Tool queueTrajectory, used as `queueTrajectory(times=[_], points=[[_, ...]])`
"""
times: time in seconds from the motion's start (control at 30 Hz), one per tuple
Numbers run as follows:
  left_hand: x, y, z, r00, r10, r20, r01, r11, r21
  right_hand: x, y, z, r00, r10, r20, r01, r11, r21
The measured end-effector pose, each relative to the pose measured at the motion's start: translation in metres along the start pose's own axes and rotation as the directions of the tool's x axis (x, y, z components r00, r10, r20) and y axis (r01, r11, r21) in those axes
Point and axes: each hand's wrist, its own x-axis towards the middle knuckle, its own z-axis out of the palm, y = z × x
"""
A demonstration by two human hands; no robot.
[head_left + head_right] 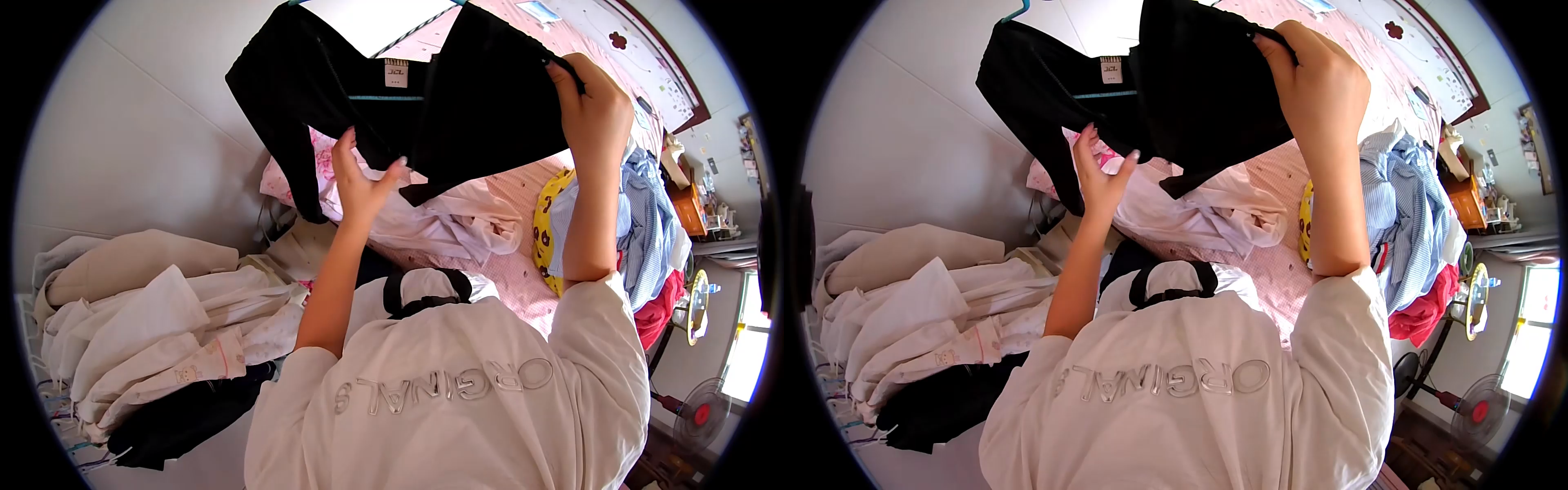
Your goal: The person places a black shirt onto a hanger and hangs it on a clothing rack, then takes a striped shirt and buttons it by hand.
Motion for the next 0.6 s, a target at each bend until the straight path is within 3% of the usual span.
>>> queueTrajectory(times=[0.13, 0.27, 0.37, 0.47, 0.53, 0.6], points=[[0.009, 0.01, 0.012, 0.993, -0.062, -0.1, 0.072, 0.992, 0.103, -0.001, -0.004, 0.002, 1.0, 0.026, 0.004, -0.026, 0.999, 0.042], [0.029, -0.003, 0.017, 0.971, -0.173, -0.163, 0.188, 0.978, 0.086, -0.009, -0.002, 0.009, 0.998, 0.033, 0.05, -0.038, 0.994, 0.102], [0.035, -0.011, 0.01, 0.979, 0.0, -0.206, 0.036, 0.985, 0.169, -0.014, 0.001, 0.016, 0.991, 0.08, 0.103, -0.09, 0.991, 0.095], [0.009, 0.006, -0.015, 0.995, 0.028, 0.095, -0.029, 1.0, 0.004, -0.018, 0.016, 0.028, 0.971, 0.176, 0.163, -0.189, 0.979, 0.069], [-0.015, 0.025, -0.026, 0.951, 0.248, 0.184, -0.234, 0.968, -0.094, -0.024, 0.029, 0.032, 0.955, 0.221, 0.196, -0.232, 0.972, 0.037], [-0.042, 0.029, -0.026, 0.938, 0.205, 0.279, -0.185, 0.978, -0.098, -0.028, 0.039, 0.034, 0.931, 0.256, 0.261, -0.278, 0.96, 0.048]])
